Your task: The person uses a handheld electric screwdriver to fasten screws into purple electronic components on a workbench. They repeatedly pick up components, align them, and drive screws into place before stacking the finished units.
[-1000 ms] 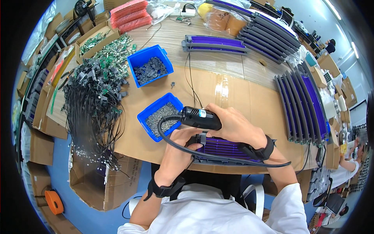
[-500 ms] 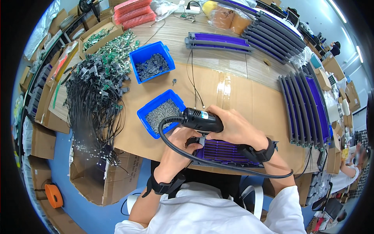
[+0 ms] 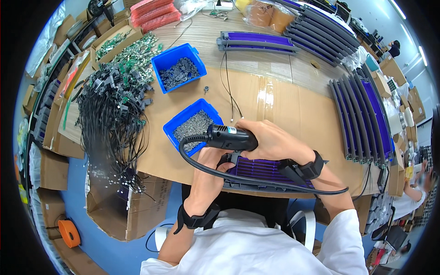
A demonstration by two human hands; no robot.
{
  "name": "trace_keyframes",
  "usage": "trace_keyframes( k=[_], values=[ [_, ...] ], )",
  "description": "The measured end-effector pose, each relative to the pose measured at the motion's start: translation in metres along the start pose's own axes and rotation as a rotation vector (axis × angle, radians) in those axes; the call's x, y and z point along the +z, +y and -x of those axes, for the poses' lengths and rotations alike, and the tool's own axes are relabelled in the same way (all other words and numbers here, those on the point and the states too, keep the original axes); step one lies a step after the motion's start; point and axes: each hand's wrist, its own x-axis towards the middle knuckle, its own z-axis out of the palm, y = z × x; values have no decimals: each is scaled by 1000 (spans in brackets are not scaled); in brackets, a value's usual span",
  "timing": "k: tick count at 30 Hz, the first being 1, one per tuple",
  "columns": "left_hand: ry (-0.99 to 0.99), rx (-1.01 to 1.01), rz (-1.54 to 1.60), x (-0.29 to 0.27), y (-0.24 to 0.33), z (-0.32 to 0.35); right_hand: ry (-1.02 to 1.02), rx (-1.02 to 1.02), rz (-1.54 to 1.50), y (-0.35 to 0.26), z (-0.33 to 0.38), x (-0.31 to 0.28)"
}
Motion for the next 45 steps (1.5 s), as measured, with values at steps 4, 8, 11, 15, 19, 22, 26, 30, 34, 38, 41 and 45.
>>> trace_keyframes(
  k=[4,8,11,15,19,22,26,30,34,38,41,45],
  values=[
    [-16,-19,22,-1,-3,0,-33,3,-21,1,-3,2],
    [-10,-28,48,-4,0,1,-32,3,-41,-4,-5,1],
    [-20,-15,50,-5,-4,1,-40,17,-29,-5,-6,2],
    [-8,-9,49,-10,1,1,-45,40,-21,-15,-6,1],
    [-42,28,12,-16,-9,4,157,-23,-33,-24,-5,-12],
    [46,77,34,-18,-6,6,418,-4,-296,-48,-13,-21],
    [21,85,33,-17,-6,3,639,-426,-817,-60,-30,-14],
    [20,82,53,-19,-3,3,705,-458,-751,-59,-43,6],
    [16,92,57,-18,-4,3,721,-437,-796,-54,-53,21],
    [-4,97,72,-18,-7,4,746,-426,-809,-50,-59,29],
    [-1,105,70,-18,-7,4,757,-434,-766,-48,-59,31],
    [1,110,52,-19,-6,4,756,-451,-756,-47,-61,33]
  ],
)
